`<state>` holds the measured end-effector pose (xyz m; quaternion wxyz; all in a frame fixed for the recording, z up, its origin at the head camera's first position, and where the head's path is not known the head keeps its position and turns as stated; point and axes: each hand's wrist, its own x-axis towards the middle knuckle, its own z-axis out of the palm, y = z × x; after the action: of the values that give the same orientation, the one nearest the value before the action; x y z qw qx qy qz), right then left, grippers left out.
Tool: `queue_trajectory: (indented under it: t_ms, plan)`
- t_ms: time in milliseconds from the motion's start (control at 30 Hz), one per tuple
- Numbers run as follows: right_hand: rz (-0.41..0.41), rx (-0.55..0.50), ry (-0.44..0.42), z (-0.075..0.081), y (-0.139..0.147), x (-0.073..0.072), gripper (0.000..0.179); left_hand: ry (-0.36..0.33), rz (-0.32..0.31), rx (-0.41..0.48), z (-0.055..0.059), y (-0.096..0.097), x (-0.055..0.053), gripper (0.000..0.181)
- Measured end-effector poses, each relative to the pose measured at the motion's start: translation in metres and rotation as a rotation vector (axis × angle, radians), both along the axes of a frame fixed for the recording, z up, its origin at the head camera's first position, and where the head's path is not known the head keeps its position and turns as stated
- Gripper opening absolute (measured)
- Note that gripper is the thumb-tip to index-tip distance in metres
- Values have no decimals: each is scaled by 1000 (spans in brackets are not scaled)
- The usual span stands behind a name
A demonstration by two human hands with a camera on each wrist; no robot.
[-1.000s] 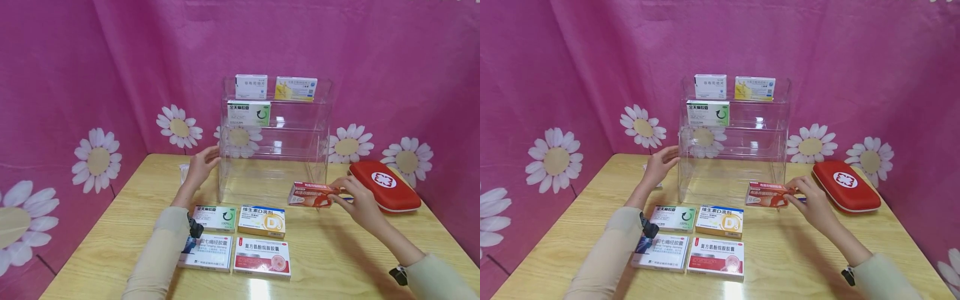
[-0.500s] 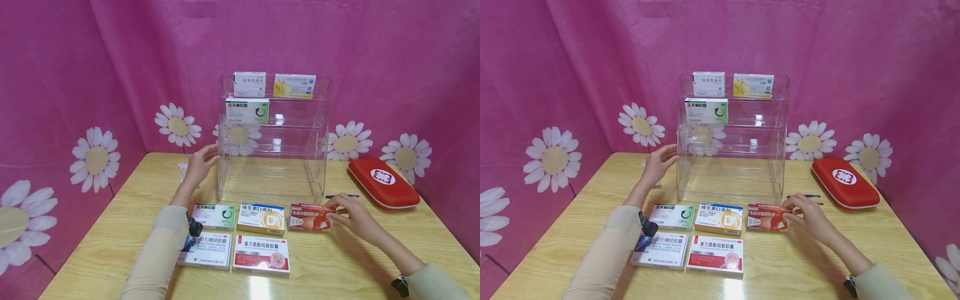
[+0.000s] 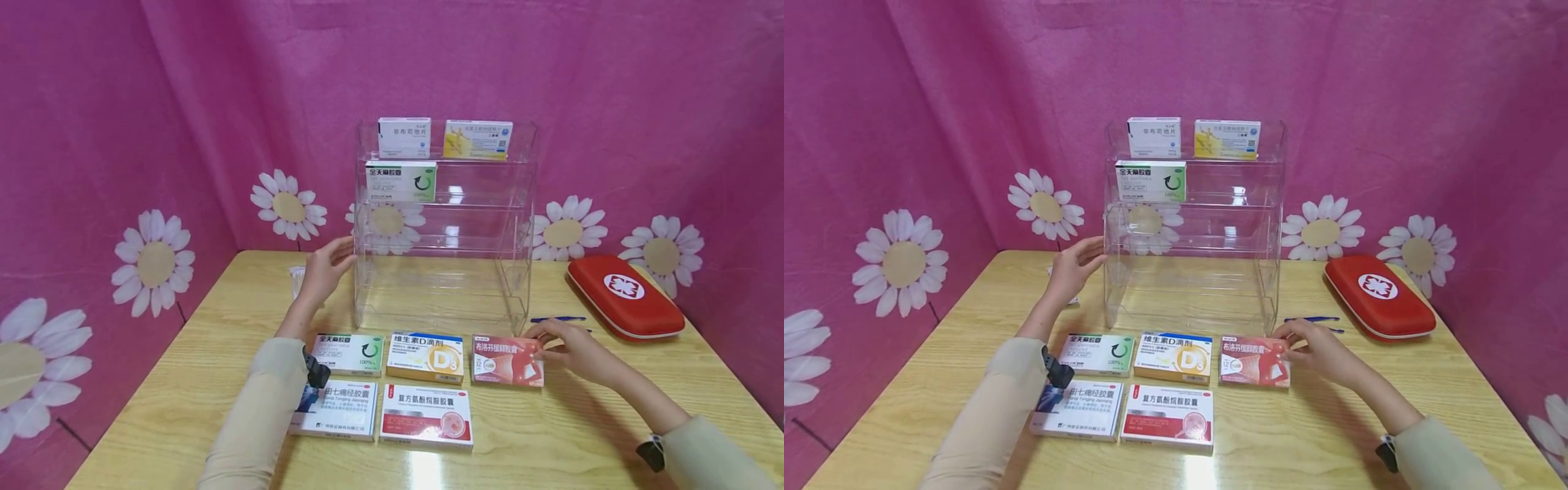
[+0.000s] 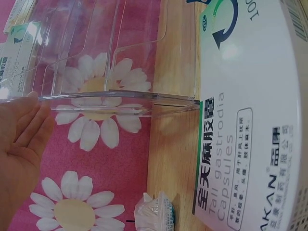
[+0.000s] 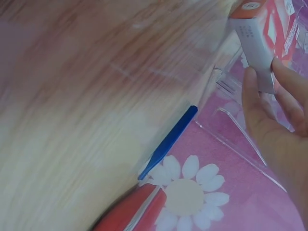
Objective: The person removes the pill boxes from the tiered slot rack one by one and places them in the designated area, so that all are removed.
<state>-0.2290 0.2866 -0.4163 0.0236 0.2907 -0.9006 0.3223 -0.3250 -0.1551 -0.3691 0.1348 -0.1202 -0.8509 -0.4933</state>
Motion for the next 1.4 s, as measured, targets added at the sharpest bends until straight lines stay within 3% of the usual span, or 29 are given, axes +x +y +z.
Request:
queue_trajectory:
  t_ms: [400,533,800,967,1167,1400]
  plan:
    - [59,99,-141,-11,7,-10,30,4,1,2,-1,0,0,41]
    - [68,104,-130,-12,6,-11,31,2,-2,4,-2,0,0,41]
    - [99,126,-3,-16,3,-9,29,5,-4,5,-1,-1,0,41]
    - [57,112,38,-15,1,-6,26,-10,-2,3,-3,-1,-1,41]
    - [-26,113,131,5,-8,-6,26,-6,-6,-5,-3,-1,-1,41]
    - [-39,30,318,31,-29,-29,34,-4,0,-3,-2,-1,0,41]
